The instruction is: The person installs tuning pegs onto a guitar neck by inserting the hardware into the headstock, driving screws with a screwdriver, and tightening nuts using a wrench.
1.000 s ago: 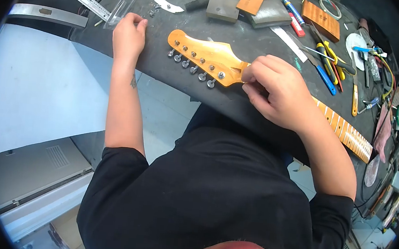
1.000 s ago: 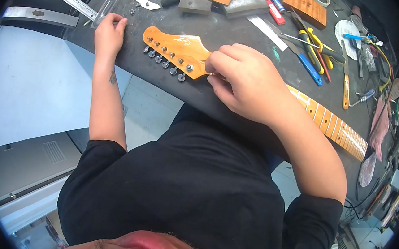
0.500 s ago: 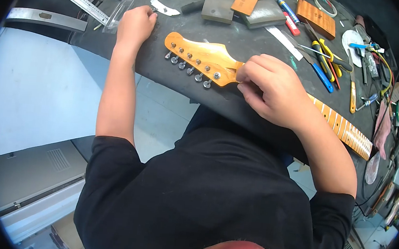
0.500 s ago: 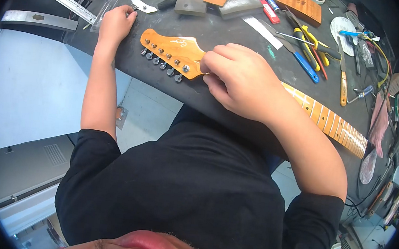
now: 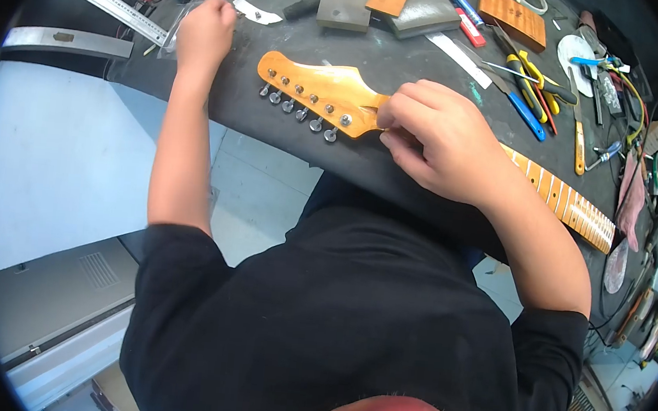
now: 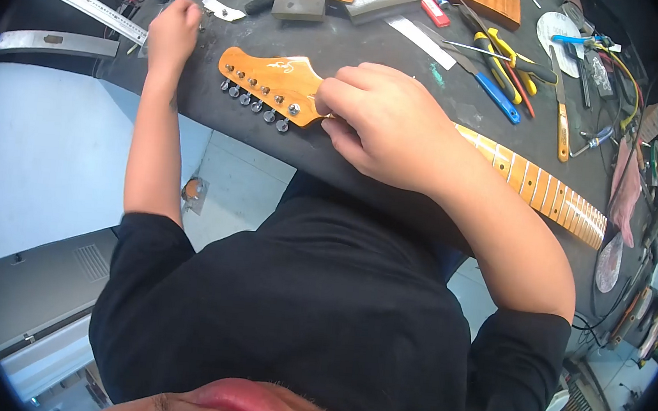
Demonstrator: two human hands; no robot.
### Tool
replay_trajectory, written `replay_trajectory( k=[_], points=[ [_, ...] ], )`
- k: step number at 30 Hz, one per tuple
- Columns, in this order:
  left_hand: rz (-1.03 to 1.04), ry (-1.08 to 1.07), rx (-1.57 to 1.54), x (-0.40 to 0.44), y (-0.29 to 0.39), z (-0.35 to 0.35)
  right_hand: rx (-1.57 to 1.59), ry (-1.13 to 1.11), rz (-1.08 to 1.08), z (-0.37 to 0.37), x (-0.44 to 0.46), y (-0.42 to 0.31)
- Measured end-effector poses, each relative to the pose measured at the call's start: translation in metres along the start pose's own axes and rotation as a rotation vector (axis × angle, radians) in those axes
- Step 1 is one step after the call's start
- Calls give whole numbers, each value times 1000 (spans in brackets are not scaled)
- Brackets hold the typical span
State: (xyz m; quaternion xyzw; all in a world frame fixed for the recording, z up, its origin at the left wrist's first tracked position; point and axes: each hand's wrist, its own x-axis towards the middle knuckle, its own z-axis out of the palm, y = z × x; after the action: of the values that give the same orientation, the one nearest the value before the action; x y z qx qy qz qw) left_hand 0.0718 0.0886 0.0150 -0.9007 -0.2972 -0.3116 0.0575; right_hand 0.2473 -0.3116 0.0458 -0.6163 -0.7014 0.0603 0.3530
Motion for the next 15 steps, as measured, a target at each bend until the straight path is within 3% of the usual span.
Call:
replay_trajectory(
  k=[3,6,9,12,15],
  points=[
    [-299,-271,-759,-35,66,-57,-1,6,-16,1,0,2],
    [-255,-439,-1109,-73,102,-75,5,8,-11,2,1,2],
    [-223,-378,-1058,-80,113,-80,0,-11,0,0,2,1],
    [-78,-310,-704,-83,133,-99,-2,4,3,1,1,1],
    [549,-19,-399,-91,138,-90,6,31,-10,1,0,0]
  ],
)
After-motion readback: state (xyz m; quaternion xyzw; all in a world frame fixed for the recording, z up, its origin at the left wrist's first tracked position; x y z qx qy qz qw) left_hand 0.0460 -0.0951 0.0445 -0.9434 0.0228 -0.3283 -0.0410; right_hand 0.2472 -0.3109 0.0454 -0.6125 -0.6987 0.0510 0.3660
